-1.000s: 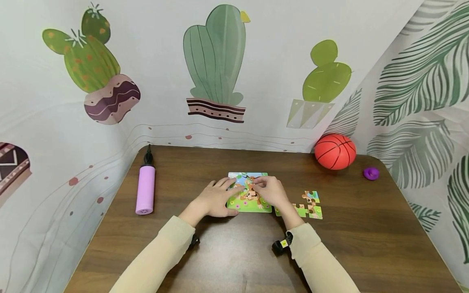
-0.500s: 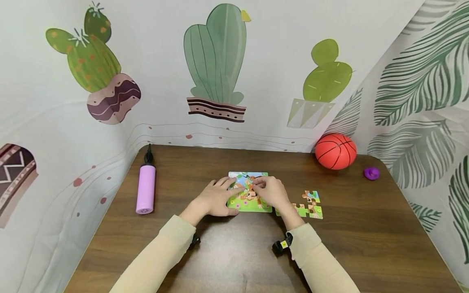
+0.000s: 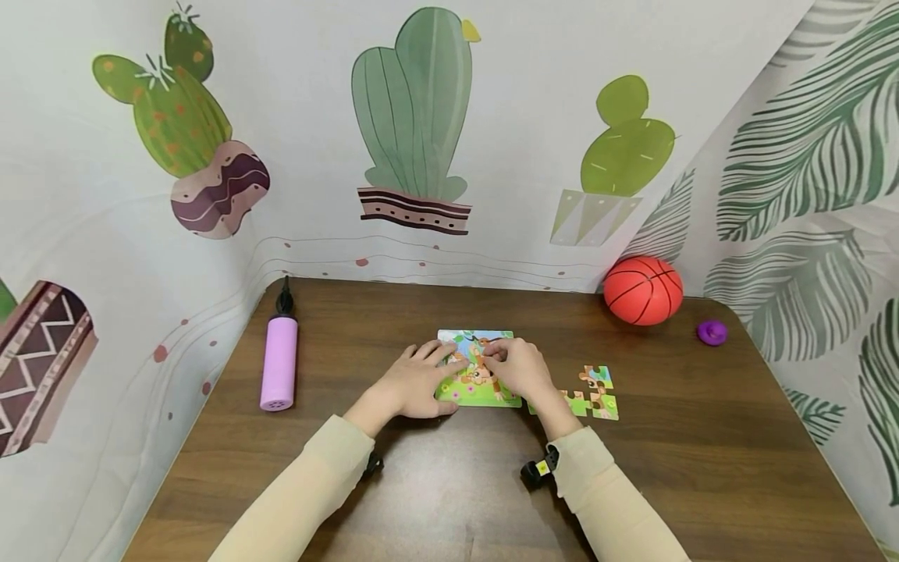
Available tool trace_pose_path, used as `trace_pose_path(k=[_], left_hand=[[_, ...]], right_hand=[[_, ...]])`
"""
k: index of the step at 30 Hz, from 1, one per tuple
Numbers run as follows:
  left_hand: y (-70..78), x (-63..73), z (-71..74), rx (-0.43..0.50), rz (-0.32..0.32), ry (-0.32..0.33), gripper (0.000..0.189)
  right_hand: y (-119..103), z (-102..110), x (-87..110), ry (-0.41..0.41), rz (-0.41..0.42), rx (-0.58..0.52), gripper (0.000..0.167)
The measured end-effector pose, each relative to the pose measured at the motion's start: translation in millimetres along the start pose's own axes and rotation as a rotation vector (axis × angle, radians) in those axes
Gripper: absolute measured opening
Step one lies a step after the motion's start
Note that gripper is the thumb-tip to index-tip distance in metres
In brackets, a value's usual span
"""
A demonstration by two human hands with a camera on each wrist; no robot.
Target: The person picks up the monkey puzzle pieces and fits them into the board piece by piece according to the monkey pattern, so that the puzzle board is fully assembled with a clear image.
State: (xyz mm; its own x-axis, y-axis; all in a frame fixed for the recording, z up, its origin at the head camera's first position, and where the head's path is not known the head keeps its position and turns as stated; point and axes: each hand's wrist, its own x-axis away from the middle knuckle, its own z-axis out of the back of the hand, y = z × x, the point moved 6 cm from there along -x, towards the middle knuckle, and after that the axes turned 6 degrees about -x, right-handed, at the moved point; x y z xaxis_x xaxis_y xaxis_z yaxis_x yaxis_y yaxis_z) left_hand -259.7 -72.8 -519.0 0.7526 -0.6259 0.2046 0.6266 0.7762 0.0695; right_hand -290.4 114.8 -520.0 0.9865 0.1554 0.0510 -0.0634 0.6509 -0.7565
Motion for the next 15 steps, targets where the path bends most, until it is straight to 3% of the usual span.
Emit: trace_pose_path(k=[7, 15], left_hand=[[10.7, 5.7, -1.8, -0.025, -0.060, 0.032, 0.076], [16.9, 7.7, -3.0, -0.040, -0.067, 0.019, 0.082]], right_hand=[[0, -1, -1.2, 0.011, -0.007, 0.007, 0.009], [1, -2, -1.1, 0.020, -0.010, 0.005, 0.010]])
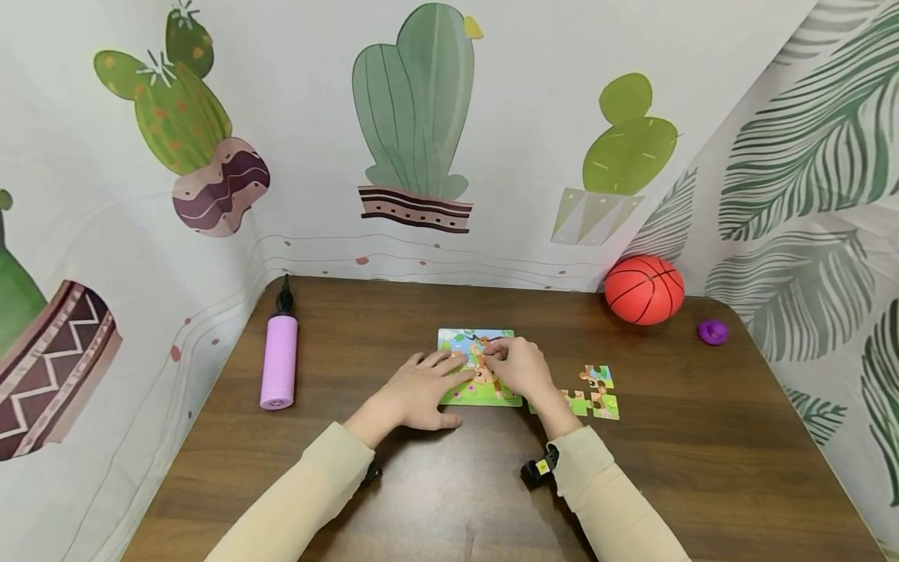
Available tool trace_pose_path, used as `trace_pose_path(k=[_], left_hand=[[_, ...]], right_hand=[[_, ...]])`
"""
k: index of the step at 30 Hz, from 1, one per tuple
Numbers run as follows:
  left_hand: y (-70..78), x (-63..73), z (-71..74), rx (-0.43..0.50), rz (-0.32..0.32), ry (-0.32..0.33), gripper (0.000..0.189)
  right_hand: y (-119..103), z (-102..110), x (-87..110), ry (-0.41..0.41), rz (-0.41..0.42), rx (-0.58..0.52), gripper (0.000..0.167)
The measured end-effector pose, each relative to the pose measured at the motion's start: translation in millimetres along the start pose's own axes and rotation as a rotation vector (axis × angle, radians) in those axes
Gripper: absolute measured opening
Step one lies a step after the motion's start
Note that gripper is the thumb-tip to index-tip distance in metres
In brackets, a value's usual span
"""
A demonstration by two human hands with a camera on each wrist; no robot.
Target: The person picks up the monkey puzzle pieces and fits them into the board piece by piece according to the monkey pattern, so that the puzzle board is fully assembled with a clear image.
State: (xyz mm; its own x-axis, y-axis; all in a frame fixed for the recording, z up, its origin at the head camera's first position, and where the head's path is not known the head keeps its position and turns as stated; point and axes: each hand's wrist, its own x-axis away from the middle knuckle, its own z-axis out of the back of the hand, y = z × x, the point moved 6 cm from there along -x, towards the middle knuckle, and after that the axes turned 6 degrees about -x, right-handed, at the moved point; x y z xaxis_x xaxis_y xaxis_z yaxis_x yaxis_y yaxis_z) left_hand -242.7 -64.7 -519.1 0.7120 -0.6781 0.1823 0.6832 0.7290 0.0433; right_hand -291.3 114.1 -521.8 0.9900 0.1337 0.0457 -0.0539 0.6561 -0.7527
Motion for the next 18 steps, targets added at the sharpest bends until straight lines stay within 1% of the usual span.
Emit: trace_pose_path(k=[5, 10, 15, 18], left_hand=[[5.7, -0.3, 2.4, -0.040, -0.006, -0.008, 0.084], [6.7, -1.7, 2.1, -0.067, 0.015, -0.015, 0.086], [6.8, -3.3, 1.3, -0.078, 0.020, -0.021, 0.088], [8.4, -3.7, 2.4, -0.069, 0.021, -0.018, 0.088]], right_hand=[[-0.4, -0.7, -0.6, 0.012, 0.008, 0.008, 0.008], [-1.4, -1.1, -0.2, 0.017, 0.009, 0.003, 0.009], [-0.8, -1.3, -0.8, 0.020, 0.002, 0.011, 0.009], [-0.1, -1.7, -0.7, 0.019, 0.000, 0.011, 0.009]])
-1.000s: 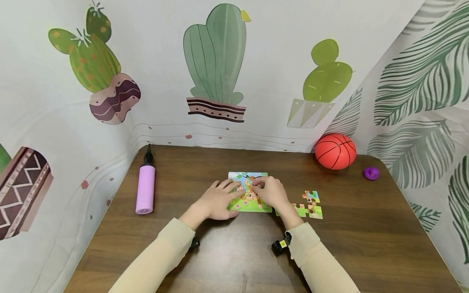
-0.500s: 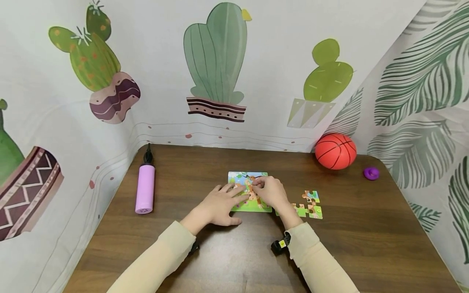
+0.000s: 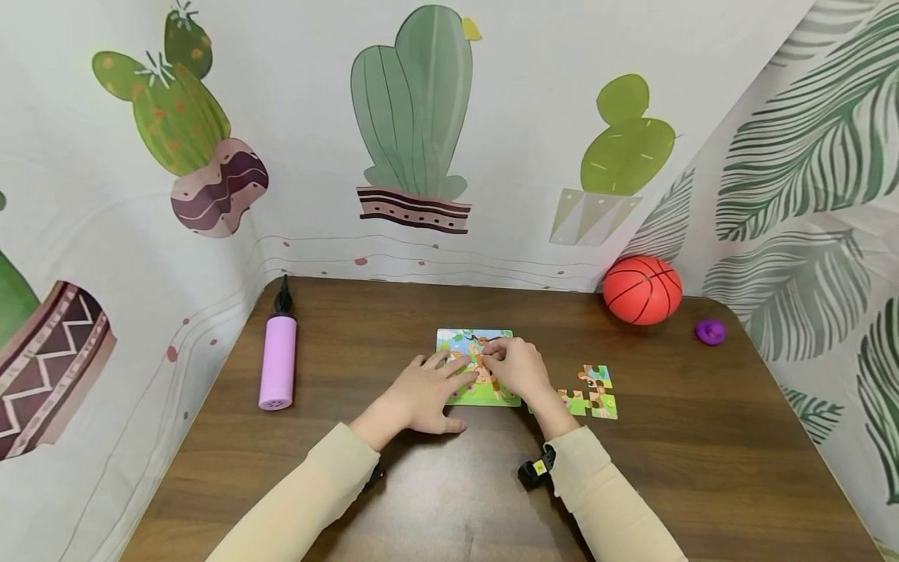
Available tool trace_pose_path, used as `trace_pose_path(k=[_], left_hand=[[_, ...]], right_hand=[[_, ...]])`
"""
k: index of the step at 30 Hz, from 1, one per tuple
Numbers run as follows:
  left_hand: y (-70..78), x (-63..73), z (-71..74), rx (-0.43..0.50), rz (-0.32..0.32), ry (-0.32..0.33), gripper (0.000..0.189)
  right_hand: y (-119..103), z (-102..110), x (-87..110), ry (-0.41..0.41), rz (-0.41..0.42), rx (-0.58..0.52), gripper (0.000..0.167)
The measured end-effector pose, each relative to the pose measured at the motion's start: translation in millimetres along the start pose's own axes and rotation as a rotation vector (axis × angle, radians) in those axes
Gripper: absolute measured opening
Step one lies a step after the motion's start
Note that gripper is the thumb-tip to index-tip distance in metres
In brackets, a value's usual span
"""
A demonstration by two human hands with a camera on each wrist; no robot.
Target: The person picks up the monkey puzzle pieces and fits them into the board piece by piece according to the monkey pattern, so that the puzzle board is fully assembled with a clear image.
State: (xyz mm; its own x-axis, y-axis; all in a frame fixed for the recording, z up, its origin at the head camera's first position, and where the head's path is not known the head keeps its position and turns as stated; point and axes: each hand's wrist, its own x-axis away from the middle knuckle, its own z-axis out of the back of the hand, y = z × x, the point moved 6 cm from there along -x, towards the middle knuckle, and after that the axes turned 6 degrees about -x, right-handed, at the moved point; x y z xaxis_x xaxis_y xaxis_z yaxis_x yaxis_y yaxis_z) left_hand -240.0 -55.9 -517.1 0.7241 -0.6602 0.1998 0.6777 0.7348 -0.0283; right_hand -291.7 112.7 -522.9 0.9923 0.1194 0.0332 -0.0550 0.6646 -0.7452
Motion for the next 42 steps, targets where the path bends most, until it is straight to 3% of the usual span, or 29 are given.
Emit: trace_pose_path(k=[6, 18, 42], left_hand=[[4.4, -0.6, 2.4, 0.013, 0.013, -0.012, 0.088], [5.9, -1.9, 1.3, 0.017, 0.021, -0.040, 0.090], [1.9, -1.9, 0.4, 0.029, 0.019, -0.063, 0.093]], right_hand=[[0.5, -1.2, -1.0, -0.004, 0.027, 0.016, 0.009], [-0.5, 1.0, -0.5, -0.090, 0.068, 0.009, 0.010], [-0.7, -0.5, 1.0, -0.084, 0.038, 0.016, 0.012]])
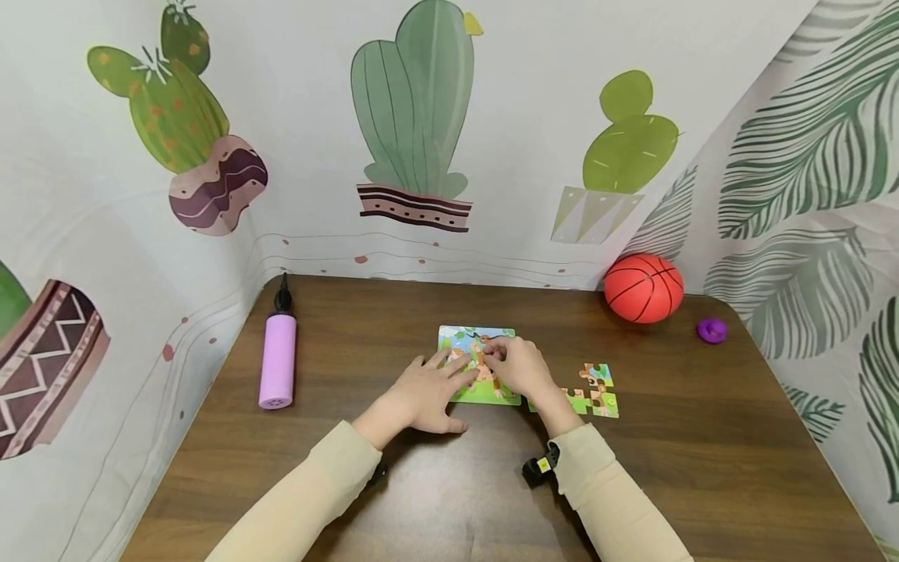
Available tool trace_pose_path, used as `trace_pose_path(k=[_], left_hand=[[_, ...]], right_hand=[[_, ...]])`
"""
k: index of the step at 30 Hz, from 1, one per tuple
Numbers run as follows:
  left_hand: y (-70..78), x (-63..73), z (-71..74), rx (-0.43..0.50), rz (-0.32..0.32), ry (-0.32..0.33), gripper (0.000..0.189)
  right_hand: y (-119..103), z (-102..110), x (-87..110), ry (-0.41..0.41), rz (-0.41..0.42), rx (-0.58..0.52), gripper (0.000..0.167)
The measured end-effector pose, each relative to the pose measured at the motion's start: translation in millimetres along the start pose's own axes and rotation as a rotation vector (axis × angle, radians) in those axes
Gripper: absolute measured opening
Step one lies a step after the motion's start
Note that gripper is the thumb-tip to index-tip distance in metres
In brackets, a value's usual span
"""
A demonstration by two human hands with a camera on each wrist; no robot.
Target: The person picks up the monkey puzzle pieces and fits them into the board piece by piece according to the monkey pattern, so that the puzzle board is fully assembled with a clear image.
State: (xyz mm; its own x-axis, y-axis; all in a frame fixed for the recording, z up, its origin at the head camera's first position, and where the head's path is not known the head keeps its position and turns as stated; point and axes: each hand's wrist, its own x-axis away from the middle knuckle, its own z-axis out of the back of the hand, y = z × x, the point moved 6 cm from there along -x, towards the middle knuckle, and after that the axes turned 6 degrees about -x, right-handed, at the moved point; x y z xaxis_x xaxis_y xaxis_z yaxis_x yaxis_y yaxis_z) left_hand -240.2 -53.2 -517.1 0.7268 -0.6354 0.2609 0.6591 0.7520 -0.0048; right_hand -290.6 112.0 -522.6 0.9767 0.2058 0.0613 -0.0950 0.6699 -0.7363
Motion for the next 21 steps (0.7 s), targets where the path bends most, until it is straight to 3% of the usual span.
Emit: trace_pose_path(k=[13, 21], left_hand=[[-3.3, -2.0, -0.3, 0.014, -0.003, 0.021, 0.098], [-3.3, -5.3, 1.7, -0.032, 0.019, 0.029, 0.099]], right_hand=[[3.2, 0.4, -0.5, -0.021, 0.000, -0.060, 0.011], [5.2, 0.4, -0.2, -0.066, 0.029, -0.115, 0.016]])
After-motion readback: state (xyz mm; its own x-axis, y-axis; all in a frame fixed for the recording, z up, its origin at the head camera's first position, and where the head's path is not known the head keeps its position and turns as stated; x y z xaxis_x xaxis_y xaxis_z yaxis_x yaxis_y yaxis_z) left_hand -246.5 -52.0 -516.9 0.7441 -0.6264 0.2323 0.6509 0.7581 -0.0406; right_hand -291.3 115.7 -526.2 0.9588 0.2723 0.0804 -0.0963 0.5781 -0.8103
